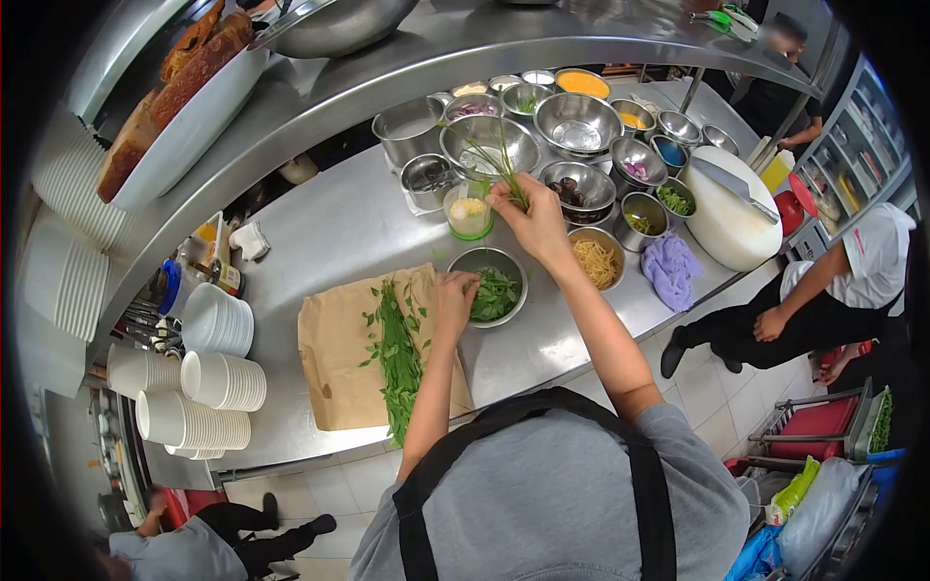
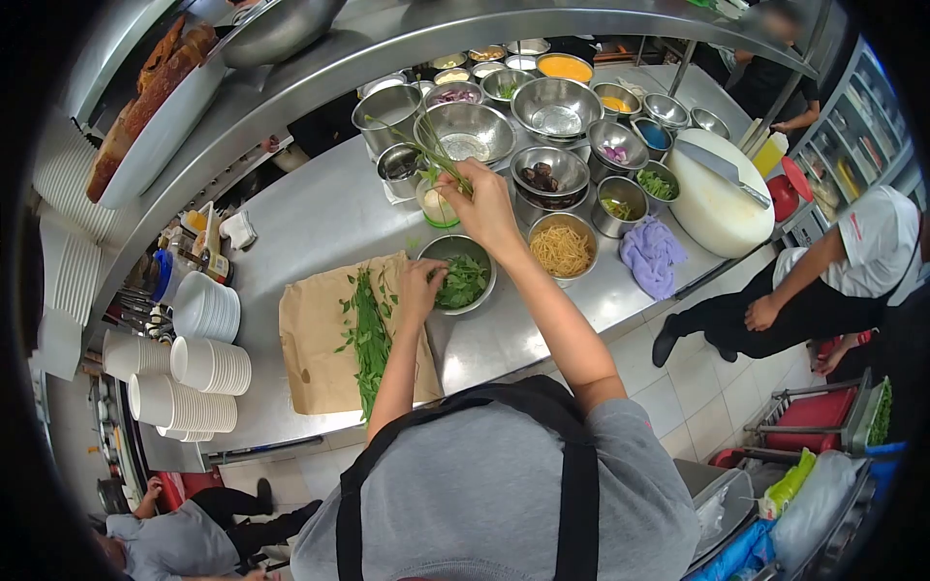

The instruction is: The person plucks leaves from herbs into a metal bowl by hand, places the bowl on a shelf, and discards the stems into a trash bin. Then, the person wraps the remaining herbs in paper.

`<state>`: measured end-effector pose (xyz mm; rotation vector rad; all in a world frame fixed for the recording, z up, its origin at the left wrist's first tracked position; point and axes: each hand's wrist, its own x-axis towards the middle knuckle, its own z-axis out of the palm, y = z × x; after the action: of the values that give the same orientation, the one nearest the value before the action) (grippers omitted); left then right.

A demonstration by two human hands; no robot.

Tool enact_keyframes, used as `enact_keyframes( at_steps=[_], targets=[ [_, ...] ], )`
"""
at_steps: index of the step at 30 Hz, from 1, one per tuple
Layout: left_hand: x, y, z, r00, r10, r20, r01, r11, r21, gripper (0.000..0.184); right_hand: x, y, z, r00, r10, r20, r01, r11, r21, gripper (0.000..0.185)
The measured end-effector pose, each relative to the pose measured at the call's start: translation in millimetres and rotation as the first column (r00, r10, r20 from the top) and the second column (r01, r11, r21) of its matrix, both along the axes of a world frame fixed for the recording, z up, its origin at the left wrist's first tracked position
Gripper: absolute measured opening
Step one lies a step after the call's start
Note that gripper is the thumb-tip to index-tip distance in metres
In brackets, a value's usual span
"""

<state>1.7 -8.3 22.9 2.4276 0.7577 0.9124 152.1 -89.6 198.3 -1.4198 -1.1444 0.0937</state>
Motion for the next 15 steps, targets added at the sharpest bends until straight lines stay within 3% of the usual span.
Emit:
enact_keyframes(
  at_steps=[3,6,9,11,12,15],
  targets=[
    [-5.6,14.4,4.0,0.999,-0.013,0.040,0.012,1.000,0.003,0.017,-0.6,-2.4,-11.5,0.998,0.013,-0.059,-0.020,0.993,-0.120,0.012],
    [-7.1,4.3,49.6,0.997,0.014,0.081,0.019,0.922,-0.387,0.019,-1.8,-4.7,-20.9,0.996,0.013,-0.087,-0.030,0.979,-0.201,0.011],
    [-0.8,-12.5,73.3,0.891,-0.062,0.449,0.393,0.598,-0.698,0.023,1.4,0.0,-44.3,0.983,0.074,-0.169,-0.095,0.988,-0.121,0.012],
    [6.5,-22.4,77.4,0.849,-0.065,0.524,0.474,0.531,-0.703,0.022,0.0,-2.5,-43.8,0.981,0.089,-0.172,-0.106,0.990,-0.097,0.014],
    [9.0,-24.9,71.8,0.858,-0.082,0.507,0.461,0.556,-0.691,0.021,-0.6,-1.9,-45.8,0.984,0.087,-0.153,-0.099,0.993,-0.070,0.016],
    [15.1,-31.9,64.6,0.886,-0.057,0.460,0.379,0.661,-0.648,0.019,-11.7,-7.6,-36.4,0.912,0.127,-0.390,-0.197,0.969,-0.146,0.018]
  ],
)
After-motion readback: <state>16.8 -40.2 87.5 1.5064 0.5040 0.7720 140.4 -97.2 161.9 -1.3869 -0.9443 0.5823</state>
